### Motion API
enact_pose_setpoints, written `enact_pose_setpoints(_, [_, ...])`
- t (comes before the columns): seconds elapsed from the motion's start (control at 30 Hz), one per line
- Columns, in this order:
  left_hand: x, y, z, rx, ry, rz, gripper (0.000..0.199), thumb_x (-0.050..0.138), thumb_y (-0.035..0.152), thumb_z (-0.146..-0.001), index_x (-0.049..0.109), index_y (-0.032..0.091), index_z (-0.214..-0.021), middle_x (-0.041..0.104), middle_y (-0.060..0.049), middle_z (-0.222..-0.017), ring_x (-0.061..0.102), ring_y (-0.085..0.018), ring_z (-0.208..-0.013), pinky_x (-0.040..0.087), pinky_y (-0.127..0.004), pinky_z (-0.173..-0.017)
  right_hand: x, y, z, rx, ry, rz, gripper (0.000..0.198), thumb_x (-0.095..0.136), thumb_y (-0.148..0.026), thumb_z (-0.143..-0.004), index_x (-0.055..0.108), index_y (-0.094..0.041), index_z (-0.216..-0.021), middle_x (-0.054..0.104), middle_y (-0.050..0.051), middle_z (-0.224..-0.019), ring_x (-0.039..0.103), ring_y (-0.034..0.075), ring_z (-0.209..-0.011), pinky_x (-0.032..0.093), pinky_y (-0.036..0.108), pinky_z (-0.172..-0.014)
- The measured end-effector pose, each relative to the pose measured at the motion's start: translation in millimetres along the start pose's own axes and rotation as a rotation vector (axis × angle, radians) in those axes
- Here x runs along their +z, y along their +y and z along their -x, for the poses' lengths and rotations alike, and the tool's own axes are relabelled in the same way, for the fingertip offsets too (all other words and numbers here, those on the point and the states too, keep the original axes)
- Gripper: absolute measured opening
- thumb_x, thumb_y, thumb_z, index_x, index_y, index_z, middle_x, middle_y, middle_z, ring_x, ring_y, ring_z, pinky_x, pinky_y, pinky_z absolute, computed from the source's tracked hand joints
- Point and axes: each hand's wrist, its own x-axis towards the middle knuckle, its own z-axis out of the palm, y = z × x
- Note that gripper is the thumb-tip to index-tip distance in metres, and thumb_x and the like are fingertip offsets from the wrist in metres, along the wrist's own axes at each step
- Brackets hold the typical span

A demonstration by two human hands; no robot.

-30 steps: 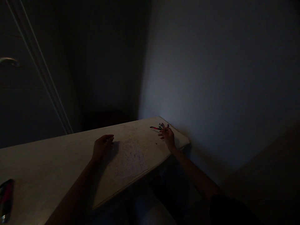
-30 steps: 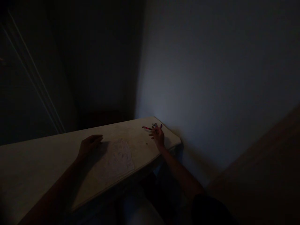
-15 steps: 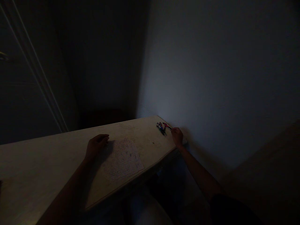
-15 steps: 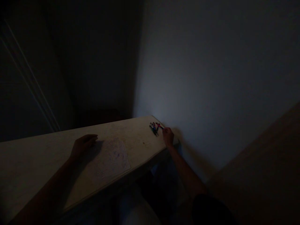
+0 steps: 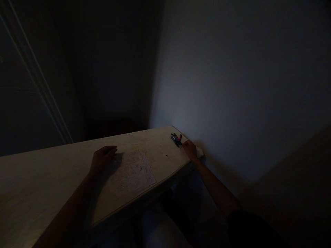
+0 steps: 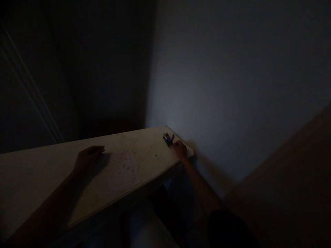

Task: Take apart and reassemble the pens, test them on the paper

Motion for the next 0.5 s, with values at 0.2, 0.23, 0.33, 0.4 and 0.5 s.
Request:
enact_pose_setpoints(0.2, [-1.4, -2.9, -0.9, -0.013, 0.032, 0.019, 0.042, 0.070, 0.047, -0.062, 0.073, 0.016, -0.090, 0.074, -0.007, -0.081, 0.068, -0.021, -0.069, 0.054, -0.027, -0.059, -9.2, -13.7, 2.3, 0.051, 0.023, -0.016, 0.029, 0.047, -0.040, -0.082, 0.067, -0.020, -0.078, 0.071, 0.007, -0.081, 0.062, 0.019, -0.075, 0.043, 0.026, -0.069])
enact_pose_setpoints(0.23, [-1.7, -2.7, -0.1, 0.001, 0.050, 0.019, 0.041, 0.068, 0.046, -0.063, 0.073, 0.016, -0.091, 0.074, -0.007, -0.081, 0.067, -0.020, -0.067, 0.054, -0.027, -0.059, -11.3, -17.0, 3.4, 0.056, 0.022, -0.021, 0.030, 0.047, -0.040, -0.082, 0.067, -0.019, -0.078, 0.071, 0.007, -0.080, 0.062, 0.019, -0.075, 0.043, 0.027, -0.068])
enact_pose_setpoints(0.33, [-3.2, 0.2, 6.4, 0.034, 0.099, 0.005, 0.040, 0.065, 0.044, -0.067, 0.071, 0.014, -0.093, 0.072, -0.007, -0.078, 0.066, -0.020, -0.067, 0.054, -0.028, -0.062, -17.2, -24.0, 7.4, 0.060, -0.004, -0.049, 0.030, 0.046, -0.039, -0.080, 0.067, -0.019, -0.074, 0.071, 0.009, -0.075, 0.060, 0.021, -0.073, 0.043, 0.028, -0.067])
enact_pose_setpoints(0.4, [-4.7, 3.6, 12.6, 0.041, 0.147, -0.015, 0.036, 0.062, 0.040, -0.070, 0.071, 0.014, -0.095, 0.072, -0.006, -0.081, 0.067, -0.019, -0.068, 0.054, -0.028, -0.064, -18.5, -21.6, 7.6, 0.058, -0.036, -0.071, 0.029, 0.046, -0.038, -0.078, 0.068, -0.018, -0.073, 0.070, 0.011, -0.074, 0.060, 0.021, -0.072, 0.042, 0.029, -0.065])
enact_pose_setpoints(0.5, [-11.2, 7.6, 20.8, 0.014, 0.256, -0.040, 0.032, 0.057, 0.033, -0.076, 0.070, 0.013, -0.097, 0.073, -0.007, -0.085, 0.067, -0.017, -0.068, 0.054, -0.027, -0.065, -12.4, -6.5, 1.5, 0.040, -0.008, 0.019, 0.028, 0.049, -0.040, -0.073, 0.068, -0.019, -0.069, 0.069, 0.011, -0.069, 0.058, 0.021, -0.063, 0.040, 0.030, -0.058])
